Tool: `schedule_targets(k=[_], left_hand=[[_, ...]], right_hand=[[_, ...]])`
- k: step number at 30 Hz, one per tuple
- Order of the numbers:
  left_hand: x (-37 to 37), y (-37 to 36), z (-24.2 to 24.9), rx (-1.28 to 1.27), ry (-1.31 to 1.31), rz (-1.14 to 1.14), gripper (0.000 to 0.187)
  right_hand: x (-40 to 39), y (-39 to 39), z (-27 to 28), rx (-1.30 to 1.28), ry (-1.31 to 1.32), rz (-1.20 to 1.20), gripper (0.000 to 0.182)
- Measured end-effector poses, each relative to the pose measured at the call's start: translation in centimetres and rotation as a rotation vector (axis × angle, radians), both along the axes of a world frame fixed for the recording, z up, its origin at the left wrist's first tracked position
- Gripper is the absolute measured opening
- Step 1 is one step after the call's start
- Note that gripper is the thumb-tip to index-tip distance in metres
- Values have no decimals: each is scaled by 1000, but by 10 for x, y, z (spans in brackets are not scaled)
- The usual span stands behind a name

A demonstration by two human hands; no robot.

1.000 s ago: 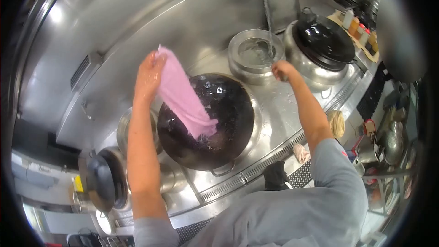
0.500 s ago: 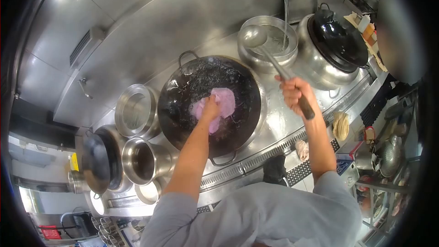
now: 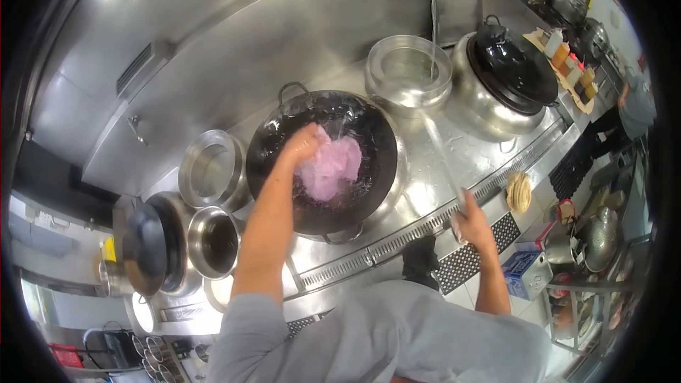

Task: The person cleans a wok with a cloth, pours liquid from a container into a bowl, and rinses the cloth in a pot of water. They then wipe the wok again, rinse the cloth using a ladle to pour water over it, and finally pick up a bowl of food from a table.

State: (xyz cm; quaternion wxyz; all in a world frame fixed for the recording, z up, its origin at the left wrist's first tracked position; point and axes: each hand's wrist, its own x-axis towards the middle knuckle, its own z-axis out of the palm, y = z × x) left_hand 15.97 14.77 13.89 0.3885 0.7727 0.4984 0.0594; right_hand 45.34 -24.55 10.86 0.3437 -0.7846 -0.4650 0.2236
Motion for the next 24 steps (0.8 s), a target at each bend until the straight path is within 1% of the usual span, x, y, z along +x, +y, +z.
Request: schedule_targets(k=[1,2,3,4,5,7,10,11,12,13,14,15,16,17,18,19,20,21,22,23,24], left_hand=[[-2,-10,39,-78,-110,47,37],[-9,-2,53,43,-145,17,33],[-10,2,62,129,-328,101,30],[-8,-8,114,99,-228,-17,52],[-7,-15,146,272,-126,-42,48],[-6,-24,190,445,-205,-59,31],[-7,-39,252,460,-221,-30,30],[-9,-38,263,467,-254,-17,29],[-10,-38,272,470,-285,-13,28],[-9,-39,278,472,-317,-15,27],[-7,-42,279,448,-393,-10,25],[-3,-46,277,425,-469,-5,23],[-1,-52,275,405,-544,4,21],[-1,-63,271,373,-633,17,20],[-2,-80,265,349,-721,38,19],[-10,-95,257,336,-810,70,18],[-24,-97,241,338,-788,134,16],[-43,-99,218,324,-826,226,16],[-74,-79,173,574,-675,258,20],[-94,-93,154,621,-473,361,27],[-112,-84,105,437,-503,448,24]], right_hand=[[24,-23,-19,-56,-67,-72,57],[45,-44,-34,-110,-137,-144,58],[54,-58,-38,-245,-221,-207,60],[62,-69,-40,-376,-306,-273,61],[70,-75,-46,-422,-309,-285,61],[82,-82,-68,-515,-308,-309,61],[90,-71,-102,-547,-481,-243,63],[92,-48,-116,-625,-582,-246,64],[61,-1,-64,-423,-285,-201,71],[45,39,-68,-71,-180,-52,79],[-6,88,-26,283,-101,114,86],[-68,126,34,235,-34,142,92],[-109,166,58,443,118,251,100],[-136,202,69,345,163,331,110],[-167,242,57,369,123,273,100],[-185,266,63,253,277,172,76],[-189,298,17,409,183,58,57],[-184,308,8,422,272,96,47],[-179,317,-2,432,362,132,38],[-168,336,-42,593,363,170,31],[-172,319,-15,460,796,156,30]])
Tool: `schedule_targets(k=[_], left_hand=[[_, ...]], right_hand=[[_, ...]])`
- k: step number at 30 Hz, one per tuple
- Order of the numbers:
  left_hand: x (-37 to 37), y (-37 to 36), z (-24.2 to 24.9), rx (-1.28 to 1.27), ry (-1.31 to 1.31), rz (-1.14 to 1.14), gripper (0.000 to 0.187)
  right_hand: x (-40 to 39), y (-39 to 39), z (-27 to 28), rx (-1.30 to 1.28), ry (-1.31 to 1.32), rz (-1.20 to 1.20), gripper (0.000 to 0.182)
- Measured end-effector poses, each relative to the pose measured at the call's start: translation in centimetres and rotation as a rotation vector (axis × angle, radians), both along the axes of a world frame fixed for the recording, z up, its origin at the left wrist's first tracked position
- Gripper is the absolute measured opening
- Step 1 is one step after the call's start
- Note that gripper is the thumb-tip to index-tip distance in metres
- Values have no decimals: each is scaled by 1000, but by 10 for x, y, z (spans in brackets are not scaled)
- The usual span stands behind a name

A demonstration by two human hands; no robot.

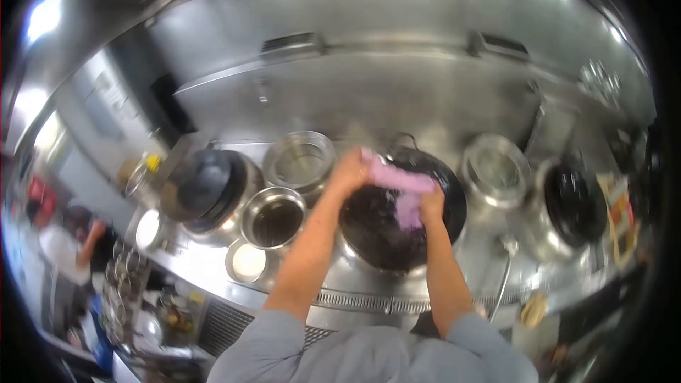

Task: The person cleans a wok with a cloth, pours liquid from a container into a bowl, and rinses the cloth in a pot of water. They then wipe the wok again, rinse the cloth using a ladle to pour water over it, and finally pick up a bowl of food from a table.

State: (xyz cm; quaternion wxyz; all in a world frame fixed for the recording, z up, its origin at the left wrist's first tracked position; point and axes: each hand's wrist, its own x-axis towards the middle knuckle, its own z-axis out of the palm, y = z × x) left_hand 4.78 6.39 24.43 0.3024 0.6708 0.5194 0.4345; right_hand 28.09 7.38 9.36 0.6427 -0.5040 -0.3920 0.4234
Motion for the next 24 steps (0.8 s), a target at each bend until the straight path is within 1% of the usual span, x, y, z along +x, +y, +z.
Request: schedule_targets(k=[1,2,3,4,5,6,8,9,10,11,12,13,14,15,16,18,19,20,21,22,24], left_hand=[[-10,-7,-22,-123,149,-98,27],[-7,-11,-49,-251,336,-67,42],[-4,-14,-76,-376,538,-60,60],[17,-12,-113,-541,393,63,98],[31,-14,-136,-448,181,-103,123],[50,-18,-144,-423,39,-123,120],[75,-12,-157,-354,-183,-112,91],[82,-1,-168,-315,-239,-93,82],[80,-10,-150,-280,-291,-70,74],[76,-22,-133,-362,-177,35,44],[75,-14,-131,-283,-104,66,40],[79,-4,-132,-204,-31,98,35],[80,1,-135,-136,45,129,31],[82,-7,-117,-116,80,94,29],[86,-9,-109,-89,76,74,30],[100,-11,-108,-54,83,15,33],[105,-10,-110,13,92,-32,36],[107,-8,-112,84,100,-77,39],[105,-7,-113,148,125,-57,38],[98,-11,-110,128,122,-23,40],[86,-10,-101,112,112,31,43]], right_hand=[[-2,6,-7,-5,96,-16,30],[4,26,-36,46,-91,4,38],[-9,1,5,-37,-224,41,47],[-16,-3,12,75,-391,59,53],[-24,-4,17,-36,-329,104,51],[-29,-4,20,1,-189,148,51],[-33,-9,21,42,90,230,51],[-28,-14,23,71,143,237,43],[-21,-23,28,37,252,269,40],[-14,-35,32,-5,365,301,38],[-6,-40,30,-43,475,334,35],[10,-36,3,-75,482,454,36],[29,-43,-19,-180,458,601,51],[34,-58,-26,-246,444,642,58],[38,-60,-28,-303,428,686,64],[19,-62,-14,-287,701,614,65],[10,-69,-11,-282,841,564,65],[13,-62,-24,-239,987,548,65],[24,-60,-28,-222,793,663,64],[31,-64,-28,-201,596,771,63],[35,-67,-21,-309,663,657,61]])
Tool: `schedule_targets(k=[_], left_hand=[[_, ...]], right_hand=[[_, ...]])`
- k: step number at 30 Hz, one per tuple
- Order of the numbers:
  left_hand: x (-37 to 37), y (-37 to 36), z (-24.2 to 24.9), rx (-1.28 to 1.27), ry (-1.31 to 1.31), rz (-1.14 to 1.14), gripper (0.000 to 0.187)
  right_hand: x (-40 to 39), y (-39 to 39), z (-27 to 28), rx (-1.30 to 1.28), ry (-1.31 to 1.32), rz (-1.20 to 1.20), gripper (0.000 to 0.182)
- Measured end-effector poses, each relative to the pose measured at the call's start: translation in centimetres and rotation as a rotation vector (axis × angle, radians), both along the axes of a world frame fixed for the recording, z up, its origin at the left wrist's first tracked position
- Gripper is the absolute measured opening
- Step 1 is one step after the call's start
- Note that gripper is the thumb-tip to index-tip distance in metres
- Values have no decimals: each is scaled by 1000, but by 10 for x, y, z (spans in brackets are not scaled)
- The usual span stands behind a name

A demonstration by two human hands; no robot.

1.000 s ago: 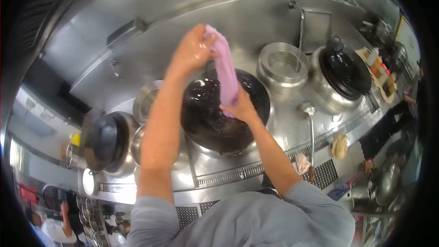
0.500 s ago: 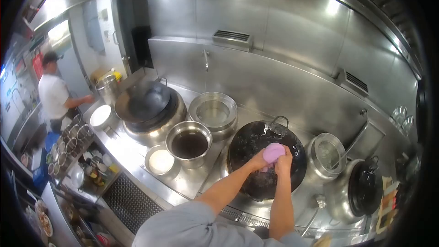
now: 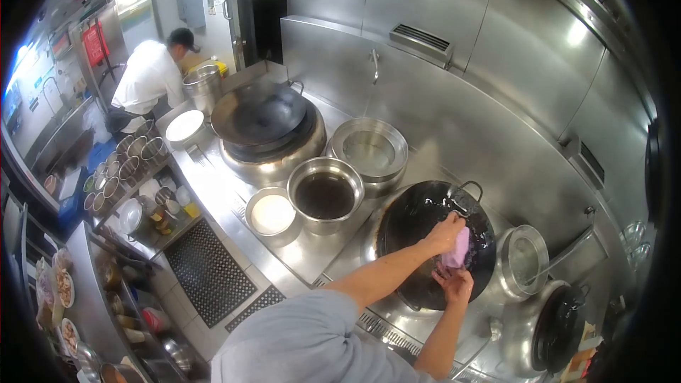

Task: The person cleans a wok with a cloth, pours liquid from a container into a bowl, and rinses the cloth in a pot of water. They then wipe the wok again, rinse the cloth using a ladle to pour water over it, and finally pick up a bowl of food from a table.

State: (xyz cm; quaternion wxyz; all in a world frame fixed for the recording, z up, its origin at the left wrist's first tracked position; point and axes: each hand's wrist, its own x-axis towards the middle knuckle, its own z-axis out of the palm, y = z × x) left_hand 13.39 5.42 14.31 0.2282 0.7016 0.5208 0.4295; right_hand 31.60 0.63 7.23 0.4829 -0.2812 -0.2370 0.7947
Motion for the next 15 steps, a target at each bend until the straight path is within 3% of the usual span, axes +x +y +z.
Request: schedule_targets(k=[4,5,6,8,10,12,15], left_hand=[[9,-16,-8,40,61,-167,37],[17,-22,-14,53,83,-219,35],[24,-27,-13,-11,84,-197,37],[26,-36,-26,-214,-226,-158,43],[30,-35,-55,-413,-784,-231,51],[23,-33,-68,-595,-1025,-277,58],[29,-39,-59,-574,-871,-142,63]], right_hand=[[-33,3,19,-141,255,-64,62],[-39,9,15,-107,44,-172,64],[-42,25,-8,-59,182,-266,58],[-42,25,-17,-69,290,-331,50],[-41,25,-17,-78,347,-385,43],[-40,40,-30,-18,239,-477,38],[-36,63,-37,10,101,-537,36]])
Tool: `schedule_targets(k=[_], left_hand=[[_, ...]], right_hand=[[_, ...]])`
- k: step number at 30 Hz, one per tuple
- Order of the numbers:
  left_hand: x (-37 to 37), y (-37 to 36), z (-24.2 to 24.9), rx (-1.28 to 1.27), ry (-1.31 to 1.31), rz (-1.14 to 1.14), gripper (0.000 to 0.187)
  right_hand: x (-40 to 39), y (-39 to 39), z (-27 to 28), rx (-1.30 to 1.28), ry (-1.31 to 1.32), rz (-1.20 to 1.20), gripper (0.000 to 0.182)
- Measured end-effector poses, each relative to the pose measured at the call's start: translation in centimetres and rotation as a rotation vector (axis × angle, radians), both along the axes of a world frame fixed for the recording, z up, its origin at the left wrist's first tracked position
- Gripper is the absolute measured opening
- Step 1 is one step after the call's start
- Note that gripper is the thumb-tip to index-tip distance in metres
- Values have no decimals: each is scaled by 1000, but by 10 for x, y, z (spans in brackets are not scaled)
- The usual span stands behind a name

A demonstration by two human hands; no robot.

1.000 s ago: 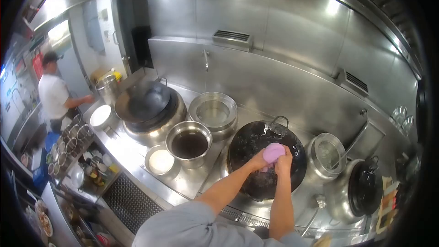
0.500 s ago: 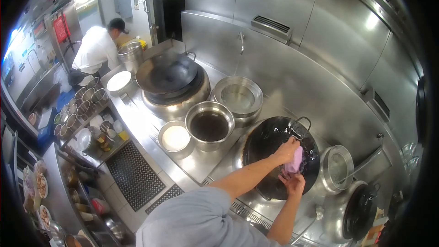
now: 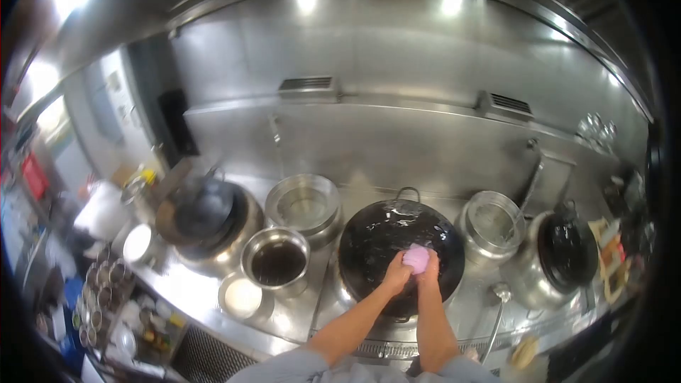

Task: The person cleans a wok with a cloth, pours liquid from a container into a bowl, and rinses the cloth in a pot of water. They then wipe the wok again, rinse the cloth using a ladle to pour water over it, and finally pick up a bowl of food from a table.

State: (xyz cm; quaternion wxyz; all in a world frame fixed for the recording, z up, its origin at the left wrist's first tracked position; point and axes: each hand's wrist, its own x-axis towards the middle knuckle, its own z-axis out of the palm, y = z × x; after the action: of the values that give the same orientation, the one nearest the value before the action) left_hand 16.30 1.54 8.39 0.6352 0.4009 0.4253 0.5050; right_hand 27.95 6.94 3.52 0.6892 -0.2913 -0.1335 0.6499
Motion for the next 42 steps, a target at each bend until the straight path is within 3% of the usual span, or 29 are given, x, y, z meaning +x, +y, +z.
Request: schedule_targets(k=[3,4,5,7,9,10,11,14,17,18,26,29,30,32,35,37,42], left_hand=[[13,-21,0,570,326,107,68],[14,-28,-1,566,280,72,64],[19,-23,2,423,127,127,62],[32,-18,21,106,-167,236,61],[19,2,38,129,-545,177,35],[16,11,39,26,-602,234,28],[17,16,39,-78,-657,296,22],[19,5,60,-46,-547,348,16],[8,35,10,-23,-681,67,15],[7,34,17,-43,-696,19,19],[10,28,53,-121,-924,-219,27],[-2,43,59,-235,-796,-468,31],[-9,50,63,-283,-709,-600,32],[-19,60,74,-322,-510,-802,35],[-17,54,115,-131,-10,-770,48],[-17,67,118,-101,-45,-983,34],[-6,68,159,-108,330,-922,36]], right_hand=[[5,3,30,-395,-169,-152,40],[3,1,38,-299,-146,-177,45],[1,12,33,-312,-176,-156,42],[-18,11,47,-371,-506,-199,30],[-44,-16,72,-107,-503,-315,18],[-49,-21,72,-4,-292,-293,14],[-48,-26,74,5,-354,-282,15],[-47,-33,79,-43,-638,-291,15],[-51,-59,111,96,-1070,-390,19],[-51,-64,117,173,-1150,-392,21],[-48,-53,111,730,-1498,-612,10],[-45,-83,158,888,-1611,-514,17],[-50,-83,165,1035,-1517,-638,21],[-46,-89,174,1172,-1547,-559,20],[-40,-88,158,1328,-1581,-390,16],[-39,-90,158,1352,-1640,-374,15],[-29,-82,166,1546,-1783,-360,12]])
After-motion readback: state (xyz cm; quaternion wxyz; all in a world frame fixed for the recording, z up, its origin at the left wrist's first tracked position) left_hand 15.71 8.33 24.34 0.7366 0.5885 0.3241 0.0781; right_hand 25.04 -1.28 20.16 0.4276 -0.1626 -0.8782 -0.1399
